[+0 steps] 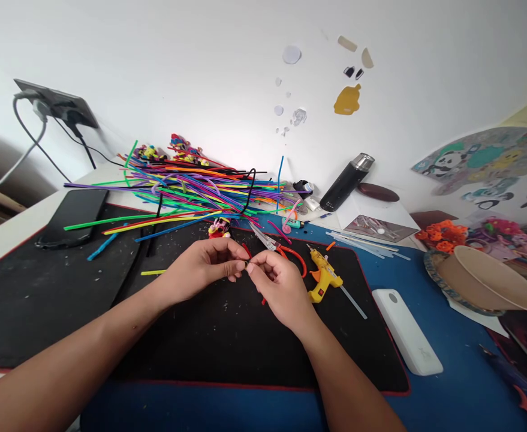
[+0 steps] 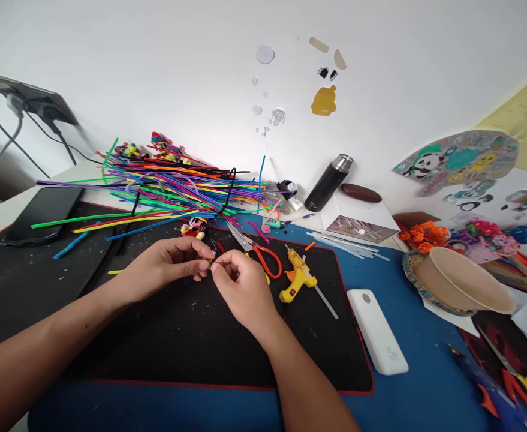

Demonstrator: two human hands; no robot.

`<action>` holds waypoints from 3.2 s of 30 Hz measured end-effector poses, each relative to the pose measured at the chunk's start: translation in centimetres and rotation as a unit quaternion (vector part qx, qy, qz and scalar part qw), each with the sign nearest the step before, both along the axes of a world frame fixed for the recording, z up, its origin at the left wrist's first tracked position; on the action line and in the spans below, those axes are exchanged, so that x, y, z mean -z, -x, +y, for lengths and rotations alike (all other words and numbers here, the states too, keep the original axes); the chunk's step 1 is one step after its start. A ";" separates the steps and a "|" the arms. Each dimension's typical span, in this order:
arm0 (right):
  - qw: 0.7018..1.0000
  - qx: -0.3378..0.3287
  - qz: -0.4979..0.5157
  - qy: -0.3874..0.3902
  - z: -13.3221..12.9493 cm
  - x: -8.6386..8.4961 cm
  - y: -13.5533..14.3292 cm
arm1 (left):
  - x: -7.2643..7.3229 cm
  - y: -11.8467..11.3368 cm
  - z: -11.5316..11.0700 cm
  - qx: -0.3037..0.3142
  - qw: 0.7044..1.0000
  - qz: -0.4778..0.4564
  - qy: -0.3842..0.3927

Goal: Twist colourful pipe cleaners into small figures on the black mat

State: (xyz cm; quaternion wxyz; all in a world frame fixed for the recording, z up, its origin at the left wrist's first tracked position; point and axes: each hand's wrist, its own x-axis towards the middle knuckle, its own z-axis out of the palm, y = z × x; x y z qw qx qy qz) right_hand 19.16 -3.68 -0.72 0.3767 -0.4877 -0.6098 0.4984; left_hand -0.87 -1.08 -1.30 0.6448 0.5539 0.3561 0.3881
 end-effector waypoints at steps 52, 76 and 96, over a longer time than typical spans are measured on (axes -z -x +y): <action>0.949 -0.003 -0.227 -0.217 -0.6 0.5 0.5 | -0.4 0.5 0.5 0.076 0.976 0.005 0.202; 0.944 0.001 -0.239 -0.229 -0.7 0.4 0.5 | -0.1 0.5 0.7 0.069 0.967 -0.029 0.243; 0.949 0.006 -0.211 -0.233 -0.6 0.5 0.5 | -0.2 0.5 0.8 0.072 0.965 -0.048 0.249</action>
